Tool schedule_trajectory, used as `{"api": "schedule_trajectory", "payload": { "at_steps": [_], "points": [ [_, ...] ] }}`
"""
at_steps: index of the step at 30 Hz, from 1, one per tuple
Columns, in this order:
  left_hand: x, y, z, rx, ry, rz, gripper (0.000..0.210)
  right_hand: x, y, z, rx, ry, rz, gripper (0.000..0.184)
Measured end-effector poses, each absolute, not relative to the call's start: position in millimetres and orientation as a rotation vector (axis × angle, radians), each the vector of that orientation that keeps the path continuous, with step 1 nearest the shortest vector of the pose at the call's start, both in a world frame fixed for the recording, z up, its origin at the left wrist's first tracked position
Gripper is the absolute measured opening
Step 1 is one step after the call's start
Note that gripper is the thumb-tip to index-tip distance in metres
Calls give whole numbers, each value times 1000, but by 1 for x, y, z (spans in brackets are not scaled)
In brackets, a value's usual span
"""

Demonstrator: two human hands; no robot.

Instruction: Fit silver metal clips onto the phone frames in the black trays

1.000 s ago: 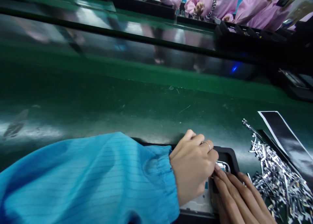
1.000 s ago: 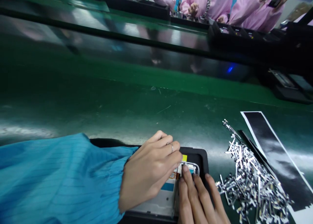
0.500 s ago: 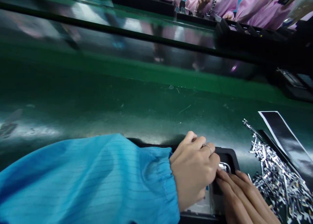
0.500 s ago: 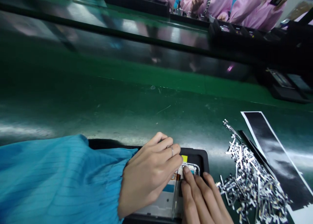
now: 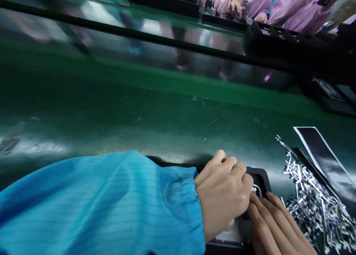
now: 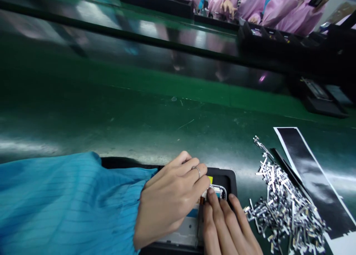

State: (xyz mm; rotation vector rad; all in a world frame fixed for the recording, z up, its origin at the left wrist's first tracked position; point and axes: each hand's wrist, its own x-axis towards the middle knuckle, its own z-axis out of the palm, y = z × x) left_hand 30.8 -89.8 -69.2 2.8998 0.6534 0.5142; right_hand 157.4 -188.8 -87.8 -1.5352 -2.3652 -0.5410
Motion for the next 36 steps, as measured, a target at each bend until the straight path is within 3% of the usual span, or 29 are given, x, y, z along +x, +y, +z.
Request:
{"api": "schedule_trajectory", "payload": {
  "at_steps": [14,23,36],
  "points": [
    [20,-90,-78,2986,254,943,30,155,-193,-98,-1547,-2249,-450,27],
    [23,-84,-74,2654,668,552,24,162,-192,-96,-1512,-2355,-479,28],
    [18,-76,-70,2663,602,433,20,152,-188,-91,-1590,-2382,-571,31]
  ]
}}
